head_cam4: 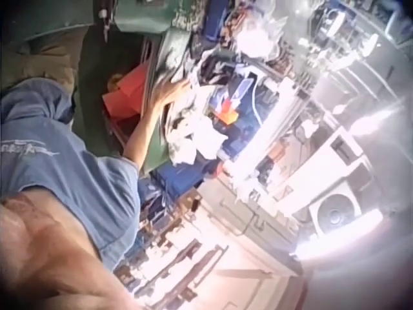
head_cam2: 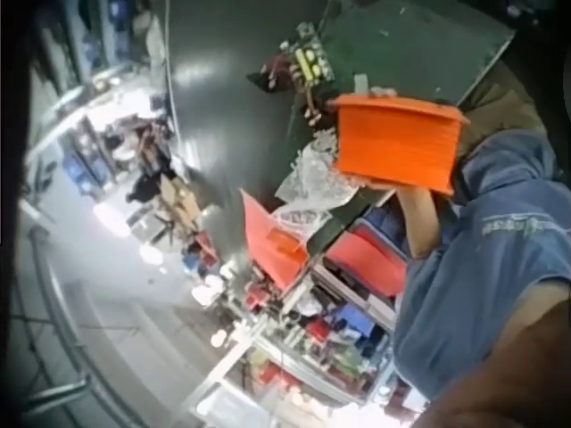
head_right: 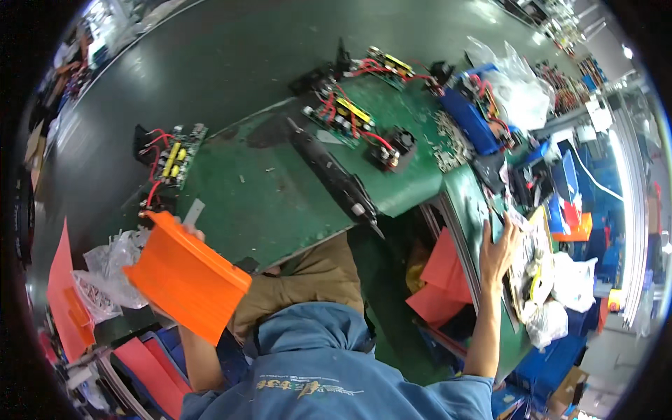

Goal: Assembling electronic components into an orange plastic housing and securing them with a screwdriver.

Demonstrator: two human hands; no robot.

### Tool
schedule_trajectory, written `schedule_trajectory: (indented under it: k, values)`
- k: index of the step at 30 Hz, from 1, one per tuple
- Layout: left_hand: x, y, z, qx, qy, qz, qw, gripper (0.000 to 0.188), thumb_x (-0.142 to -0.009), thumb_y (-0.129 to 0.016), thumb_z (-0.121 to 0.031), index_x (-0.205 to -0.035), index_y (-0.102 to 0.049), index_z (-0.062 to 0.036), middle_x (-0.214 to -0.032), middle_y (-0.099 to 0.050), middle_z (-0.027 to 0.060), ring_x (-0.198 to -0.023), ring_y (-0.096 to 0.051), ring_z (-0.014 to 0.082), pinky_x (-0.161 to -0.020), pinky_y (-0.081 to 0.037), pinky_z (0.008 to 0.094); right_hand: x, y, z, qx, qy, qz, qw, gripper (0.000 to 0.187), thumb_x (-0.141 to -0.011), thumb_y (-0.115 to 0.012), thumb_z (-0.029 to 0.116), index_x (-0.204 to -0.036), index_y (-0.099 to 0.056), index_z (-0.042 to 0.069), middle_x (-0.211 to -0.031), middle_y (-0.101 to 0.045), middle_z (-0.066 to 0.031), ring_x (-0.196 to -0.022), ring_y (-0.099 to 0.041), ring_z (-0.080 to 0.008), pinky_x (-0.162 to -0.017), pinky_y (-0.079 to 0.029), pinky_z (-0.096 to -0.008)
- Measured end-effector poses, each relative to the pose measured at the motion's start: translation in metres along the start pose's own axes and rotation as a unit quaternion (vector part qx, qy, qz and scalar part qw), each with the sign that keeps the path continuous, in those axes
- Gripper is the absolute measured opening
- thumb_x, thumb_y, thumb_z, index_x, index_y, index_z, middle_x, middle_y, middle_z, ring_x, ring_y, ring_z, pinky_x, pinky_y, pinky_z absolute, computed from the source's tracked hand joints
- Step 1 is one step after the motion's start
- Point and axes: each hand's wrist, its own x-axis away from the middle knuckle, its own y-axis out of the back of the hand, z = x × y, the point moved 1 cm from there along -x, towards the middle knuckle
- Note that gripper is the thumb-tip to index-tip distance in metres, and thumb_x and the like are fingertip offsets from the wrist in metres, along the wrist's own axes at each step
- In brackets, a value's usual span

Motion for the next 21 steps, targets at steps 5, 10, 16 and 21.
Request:
schedule_trajectory:
  k: [5,10,16,21]
  values:
    - [0.024,0.013,0.012,0.070,-0.001,-0.033,0.997,0.097,-0.095,-0.059,-0.068,-0.160,-0.033,-0.0016,-0.149,-0.044,0.0214,-0.139,-0.045,0.0369,-0.116,-0.041,0.0614,-0.014,-0.020,0.015,-0.002,0.056,-0.032,0.998,0.048,-0.098,-0.074,0.026,-0.136,-0.060,0.001,-0.136,-0.060,-0.0195,-0.128,-0.054,-0.0381,-0.112,-0.041,-0.0493]
    - [0.045,-0.003,0.000,0.077,-0.010,-0.097,0.992,0.105,-0.090,-0.049,-0.083,-0.159,-0.035,-0.0042,-0.147,-0.047,0.0224,-0.136,-0.048,0.0386,-0.116,-0.040,0.0616,-0.040,0.031,0.196,-0.243,0.199,0.018,0.949,0.033,-0.095,-0.070,0.003,-0.129,-0.065,0.003,-0.128,-0.065,-0.0171,-0.119,-0.061,-0.0355,-0.105,-0.048,-0.0440]
    - [0.079,-0.008,-0.013,0.012,-0.037,-0.170,0.985,0.108,-0.088,-0.050,-0.085,-0.159,-0.037,-0.0040,-0.146,-0.048,0.0236,-0.134,-0.049,0.0384,-0.116,-0.040,0.0620,-0.032,0.053,0.410,-0.446,0.451,0.167,0.755,0.025,-0.091,-0.073,0.003,-0.116,-0.071,0.004,-0.107,-0.070,-0.0156,-0.095,-0.070,-0.0333,-0.083,-0.057,-0.0410]
    - [0.119,0.003,-0.026,0.037,-0.091,-0.172,0.980,0.109,-0.092,-0.040,-0.085,-0.162,-0.031,-0.0013,-0.152,-0.044,0.0291,-0.141,-0.047,0.0455,-0.118,-0.037,0.0642,-0.027,0.030,0.531,-0.342,0.543,0.207,0.738,0.033,-0.091,-0.076,0.020,-0.119,-0.066,0.004,-0.104,-0.069,-0.0157,-0.096,-0.070,-0.0355,-0.077,-0.058,-0.0457]
